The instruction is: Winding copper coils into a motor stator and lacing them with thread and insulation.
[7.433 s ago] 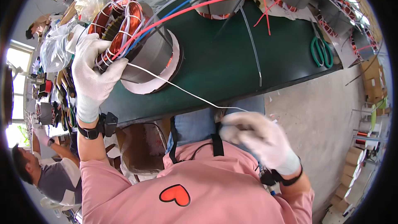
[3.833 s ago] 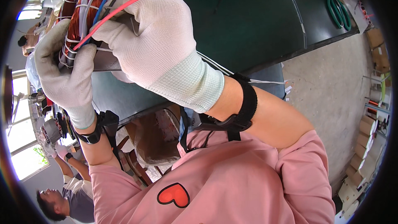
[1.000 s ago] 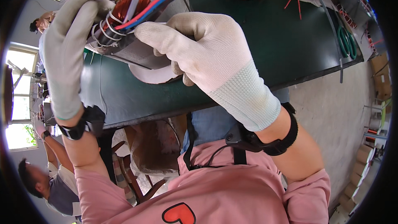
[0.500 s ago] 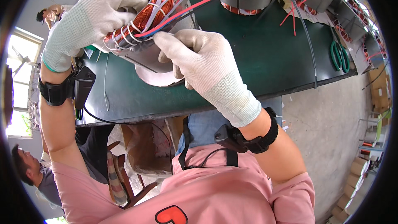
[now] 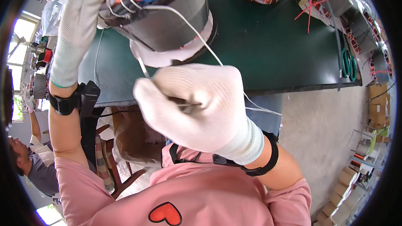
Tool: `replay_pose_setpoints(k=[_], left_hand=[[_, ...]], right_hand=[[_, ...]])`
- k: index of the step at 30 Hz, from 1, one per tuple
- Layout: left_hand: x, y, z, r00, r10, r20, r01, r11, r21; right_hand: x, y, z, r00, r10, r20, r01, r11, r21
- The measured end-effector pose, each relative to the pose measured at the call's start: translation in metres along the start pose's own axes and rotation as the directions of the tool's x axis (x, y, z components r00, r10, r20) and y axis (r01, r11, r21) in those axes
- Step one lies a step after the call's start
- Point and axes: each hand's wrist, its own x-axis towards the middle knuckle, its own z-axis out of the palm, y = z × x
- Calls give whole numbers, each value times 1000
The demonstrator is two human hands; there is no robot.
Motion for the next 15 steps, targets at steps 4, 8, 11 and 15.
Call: replay_pose_setpoints(k=[4, 8, 11, 15], left_hand=[[18, 67, 13, 878, -469, -97, 406, 835, -371], [41, 75, 80, 590, -281, -757, 401, 916, -27], [26, 43, 39, 895, -325, -306, 279, 942, -184], [27, 72, 46, 889, -236, -392, 199, 971, -134]], right_hand=[[5, 8, 11, 992, -72, -105, 74, 997, 20], [8, 9, 10, 988, -56, -141, 69, 994, 89], [11, 16, 12, 966, -133, -223, 161, 981, 109], [11, 7, 9, 981, 22, -192, 1, 993, 117]])
